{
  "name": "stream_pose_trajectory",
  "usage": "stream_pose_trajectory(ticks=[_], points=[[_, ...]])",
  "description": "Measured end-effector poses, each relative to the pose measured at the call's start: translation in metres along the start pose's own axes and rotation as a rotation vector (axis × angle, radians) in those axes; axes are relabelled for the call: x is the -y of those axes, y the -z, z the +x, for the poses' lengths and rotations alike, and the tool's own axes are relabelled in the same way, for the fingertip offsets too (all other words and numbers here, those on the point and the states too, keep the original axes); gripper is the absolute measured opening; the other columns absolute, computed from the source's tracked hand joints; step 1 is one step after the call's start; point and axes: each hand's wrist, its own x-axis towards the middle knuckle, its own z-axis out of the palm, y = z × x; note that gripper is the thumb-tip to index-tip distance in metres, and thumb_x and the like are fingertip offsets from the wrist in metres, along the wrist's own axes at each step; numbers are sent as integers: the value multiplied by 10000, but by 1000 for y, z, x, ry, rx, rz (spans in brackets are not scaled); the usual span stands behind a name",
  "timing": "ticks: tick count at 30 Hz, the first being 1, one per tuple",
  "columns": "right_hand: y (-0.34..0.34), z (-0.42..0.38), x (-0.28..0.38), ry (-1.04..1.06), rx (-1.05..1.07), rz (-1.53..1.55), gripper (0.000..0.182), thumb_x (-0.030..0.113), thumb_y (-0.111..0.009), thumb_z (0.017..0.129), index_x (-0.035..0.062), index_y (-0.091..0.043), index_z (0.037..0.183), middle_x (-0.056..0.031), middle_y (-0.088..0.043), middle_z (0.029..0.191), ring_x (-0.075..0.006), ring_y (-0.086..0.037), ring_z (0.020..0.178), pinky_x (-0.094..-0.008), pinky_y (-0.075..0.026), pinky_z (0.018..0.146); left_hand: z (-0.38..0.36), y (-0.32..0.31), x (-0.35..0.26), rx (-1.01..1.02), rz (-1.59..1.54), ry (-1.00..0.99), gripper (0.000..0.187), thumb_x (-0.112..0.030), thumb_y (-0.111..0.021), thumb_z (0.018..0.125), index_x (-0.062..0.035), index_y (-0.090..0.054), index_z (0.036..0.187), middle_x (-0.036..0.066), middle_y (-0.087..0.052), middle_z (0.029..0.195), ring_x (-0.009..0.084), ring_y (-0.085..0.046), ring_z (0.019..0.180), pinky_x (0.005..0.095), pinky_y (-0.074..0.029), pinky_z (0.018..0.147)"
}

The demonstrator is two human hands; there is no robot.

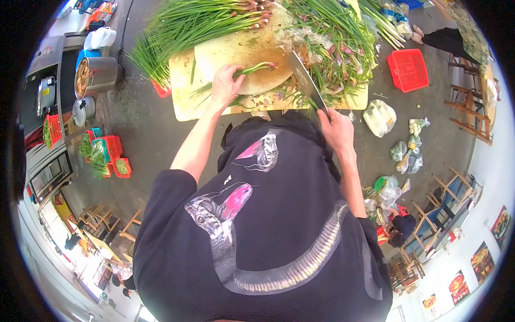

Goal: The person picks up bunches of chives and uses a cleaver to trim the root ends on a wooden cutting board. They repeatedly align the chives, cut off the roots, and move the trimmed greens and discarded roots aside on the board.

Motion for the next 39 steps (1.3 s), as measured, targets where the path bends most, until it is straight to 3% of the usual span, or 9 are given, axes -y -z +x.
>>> stream_pose_trajectory(ticks=[5, 6, 9, 12, 15, 20, 26, 35, 39], points=[[-6, 5, -1, 53, 22, 30, 337, 367, -674, 1023, 46, -769, 987, -245, -703, 801, -453, -702, 794, -516, -531, 711, 2, 18, -19, 65, -40, 212, 246, -164, -810, 867, -105, -788, 1104, 138, -763, 1056, 364, -731, 1004, 443, -578, 856], [-8, 8, -3, 50, 41, 21, 341, 367, -672, 1024, 42, -767, 986, -250, -706, 809, -459, -704, 807, -520, -534, 722, 5, 19, -15, 90, -68, 198, 245, -173, -815, 874, -93, -790, 1105, 141, -761, 1059, 363, -727, 1009, 443, -574, 864], [-8, 10, -4, 72, 96, -30, 345, 365, -657, 1031, 40, -767, 995, -264, -717, 835, -471, -712, 849, -539, -545, 757, 11, 12, -8, -127, 119, 17, 222, -182, -813, 893, -78, -787, 1087, 144, -756, 1052, 366, -720, 1004, 445, -569, 871], [-1, 16, -2, 85, 122, -64, 338, 365, -650, 1034, 50, -769, 1005, -259, -719, 832, -464, -716, 849, -541, -547, 758, 14, 5, -25, -138, 87, -65, 213, -176, -808, 899, -60, -780, 1075, 144, -748, 1033, 372, -711, 980, 468, -563, 879], [2, 21, -5, 93, 113, -60, 331, 365, -647, 1037, 58, -767, 1009, -248, -717, 813, -461, -716, 831, -540, -546, 746, 14, -21, -38, -80, -13, -6, 212, -166, -807, 894, -50, -772, 1068, 139, -742, 1009, 366, -706, 966, 482, -559, 878], [8, 26, -7, 124, 80, -62, 322, 366, -648, 1040, 66, -762, 1003, -237, -713, 793, -457, -713, 804, -534, -545, 725, 20, -52, -45, -135, 140, -72, 212, -192, -833, 877, -98, -781, 1060, 96, -748, 1026, 315, -669, 1023, 428, -517, 971], [12, 25, -1, 109, 78, -64, 321, 354, -649, 1038, 55, -740, 965, -239, -705, 780, -461, -707, 788, -535, -540, 714, 26, -56, -44, -154, 93, -57, 182, -133, -785, 888, -124, -784, 1070, 78, -752, 1026, 310, -672, 1015, 425, -512, 928], [3, 33, 12, 138, 76, -37, 309, 339, -678, 1026, 46, -759, 971, -233, -650, 712, -439, -681, 712, -508, -505, 662, 28, -44, -50, 24, 230, -64, 347, -100, -745, 893, -214, -757, 1220, 89, -749, 1061, 332, -684, 994, 496, -496, 921], [-2, 28, 11, 139, 66, -41, 316, 345, -676, 1026, 44, -761, 978, -225, -663, 713, -431, -689, 715, -503, -515, 670, 29, -41, -51, 184, 196, 46, 339, -92, -710, 907, -171, -751, 1234, 156, -728, 1051, 369, -695, 1004, 510, -529, 914]])
